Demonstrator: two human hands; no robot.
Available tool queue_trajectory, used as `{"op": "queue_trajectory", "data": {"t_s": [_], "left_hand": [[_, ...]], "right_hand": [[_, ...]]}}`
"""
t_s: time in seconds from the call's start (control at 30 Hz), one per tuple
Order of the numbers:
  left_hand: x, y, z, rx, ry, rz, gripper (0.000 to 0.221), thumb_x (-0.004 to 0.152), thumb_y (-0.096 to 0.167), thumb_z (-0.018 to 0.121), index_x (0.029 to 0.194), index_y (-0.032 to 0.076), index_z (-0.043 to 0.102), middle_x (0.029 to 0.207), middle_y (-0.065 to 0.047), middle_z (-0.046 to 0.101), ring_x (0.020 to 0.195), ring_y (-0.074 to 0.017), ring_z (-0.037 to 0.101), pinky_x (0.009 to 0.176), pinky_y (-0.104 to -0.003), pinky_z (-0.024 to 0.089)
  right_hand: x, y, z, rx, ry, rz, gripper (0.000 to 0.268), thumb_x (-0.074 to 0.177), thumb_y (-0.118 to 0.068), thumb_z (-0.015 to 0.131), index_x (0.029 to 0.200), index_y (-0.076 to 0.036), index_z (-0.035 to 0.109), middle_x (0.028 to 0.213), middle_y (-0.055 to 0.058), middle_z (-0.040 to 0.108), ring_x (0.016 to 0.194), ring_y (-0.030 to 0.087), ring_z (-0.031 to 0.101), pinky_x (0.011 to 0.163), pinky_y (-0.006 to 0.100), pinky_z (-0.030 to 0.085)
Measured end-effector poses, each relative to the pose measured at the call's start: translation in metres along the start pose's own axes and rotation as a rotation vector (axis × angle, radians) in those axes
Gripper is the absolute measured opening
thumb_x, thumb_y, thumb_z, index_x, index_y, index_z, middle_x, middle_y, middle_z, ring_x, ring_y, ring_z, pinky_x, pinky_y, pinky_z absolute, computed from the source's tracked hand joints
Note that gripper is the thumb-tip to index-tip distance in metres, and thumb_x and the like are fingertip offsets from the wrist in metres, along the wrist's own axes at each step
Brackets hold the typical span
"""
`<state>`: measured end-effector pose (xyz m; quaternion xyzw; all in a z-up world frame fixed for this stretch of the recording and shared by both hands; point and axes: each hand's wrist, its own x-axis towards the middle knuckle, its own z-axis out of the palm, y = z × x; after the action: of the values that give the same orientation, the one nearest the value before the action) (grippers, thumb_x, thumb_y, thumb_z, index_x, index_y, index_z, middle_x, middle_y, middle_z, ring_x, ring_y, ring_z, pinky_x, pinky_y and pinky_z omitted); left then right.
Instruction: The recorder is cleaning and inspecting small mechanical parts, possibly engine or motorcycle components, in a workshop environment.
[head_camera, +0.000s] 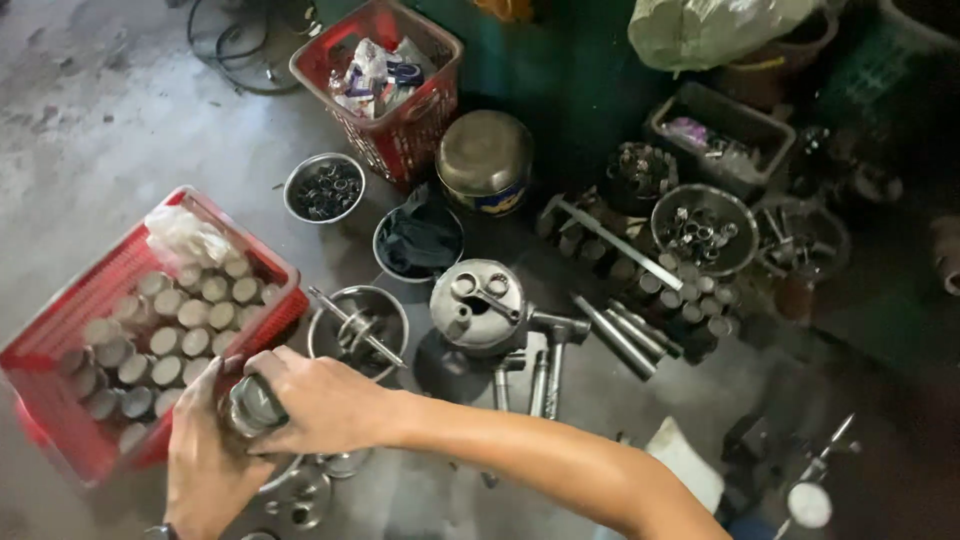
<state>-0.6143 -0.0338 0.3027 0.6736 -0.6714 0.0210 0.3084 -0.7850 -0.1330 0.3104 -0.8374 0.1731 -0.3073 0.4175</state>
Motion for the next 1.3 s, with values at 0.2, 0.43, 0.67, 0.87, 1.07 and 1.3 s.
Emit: {"op": "queue_trajectory", "data": {"t_s": [0.2, 0.43, 0.67, 0.87, 1.07, 1.3], "left_hand": [[-0.023, 0.064, -0.006, 0.034, -0.06, -0.018, 0.092, 0.052, 0.005, 0.08, 0.138, -0.003, 0.048, 0.129, -0.022, 0.062, 0.121, -0.0425, 0.06, 0.102, -0.047, 0.05], [-0.076, 0.103, -0.002, -0.022, -0.216, -0.212, 0.08, 0.061, 0.018, 0.088, 0.131, -0.001, 0.053, 0.112, -0.02, 0.065, 0.105, -0.0385, 0.065, 0.089, -0.045, 0.054], [-0.165, 0.051, -0.006, -0.096, -0.165, -0.034, 0.091, 0.059, 0.025, 0.091, 0.131, -0.01, 0.049, 0.125, -0.03, 0.058, 0.119, -0.0446, 0.056, 0.102, -0.048, 0.046], [-0.218, 0.015, -0.011, -0.121, -0.172, -0.114, 0.083, 0.07, 0.021, 0.089, 0.138, -0.003, 0.049, 0.125, -0.022, 0.059, 0.119, -0.0401, 0.058, 0.103, -0.046, 0.048], [-0.258, 0.0, -0.046, -0.064, 0.185, -0.216, 0.091, 0.053, 0.028, 0.098, 0.133, 0.01, 0.059, 0.129, -0.018, 0.056, 0.118, -0.0394, 0.052, 0.1, -0.051, 0.047], [-0.286, -0.02, -0.031, -0.032, 0.14, -0.229, 0.087, 0.06, 0.014, 0.094, 0.138, 0.011, 0.058, 0.135, -0.013, 0.055, 0.126, -0.0375, 0.052, 0.108, -0.051, 0.047]], "right_hand": [[-0.046, -0.016, -0.037, 0.139, -0.077, -0.065, 0.076, 0.081, -0.041, 0.079, 0.137, 0.003, 0.053, 0.124, 0.029, 0.064, 0.111, 0.044, 0.068, 0.096, 0.048, 0.056], [-0.096, -0.038, -0.029, -0.222, -0.318, 0.301, 0.059, 0.089, -0.056, 0.074, 0.096, 0.002, 0.069, 0.085, 0.029, 0.071, 0.082, 0.044, 0.073, 0.076, 0.05, 0.057], [-0.129, -0.052, 0.048, -0.01, -0.209, -0.324, 0.074, 0.074, -0.029, 0.085, 0.131, 0.008, 0.054, 0.107, 0.032, 0.067, 0.094, 0.044, 0.069, 0.08, 0.046, 0.056], [-0.119, -0.073, 0.095, -0.108, -0.432, 0.415, 0.056, 0.087, -0.027, 0.079, 0.134, -0.006, 0.058, 0.107, 0.023, 0.072, 0.096, 0.034, 0.074, 0.086, 0.041, 0.057], [-0.112, -0.061, 0.095, -0.034, -0.212, 0.073, 0.075, 0.073, -0.013, 0.083, 0.14, -0.002, 0.052, 0.126, 0.017, 0.065, 0.109, 0.03, 0.07, 0.091, 0.039, 0.059], [-0.155, 0.03, 0.134, 0.02, -0.144, 0.294, 0.075, 0.067, -0.015, 0.091, 0.133, -0.003, 0.058, 0.132, 0.015, 0.063, 0.116, 0.027, 0.067, 0.099, 0.039, 0.056]]}}
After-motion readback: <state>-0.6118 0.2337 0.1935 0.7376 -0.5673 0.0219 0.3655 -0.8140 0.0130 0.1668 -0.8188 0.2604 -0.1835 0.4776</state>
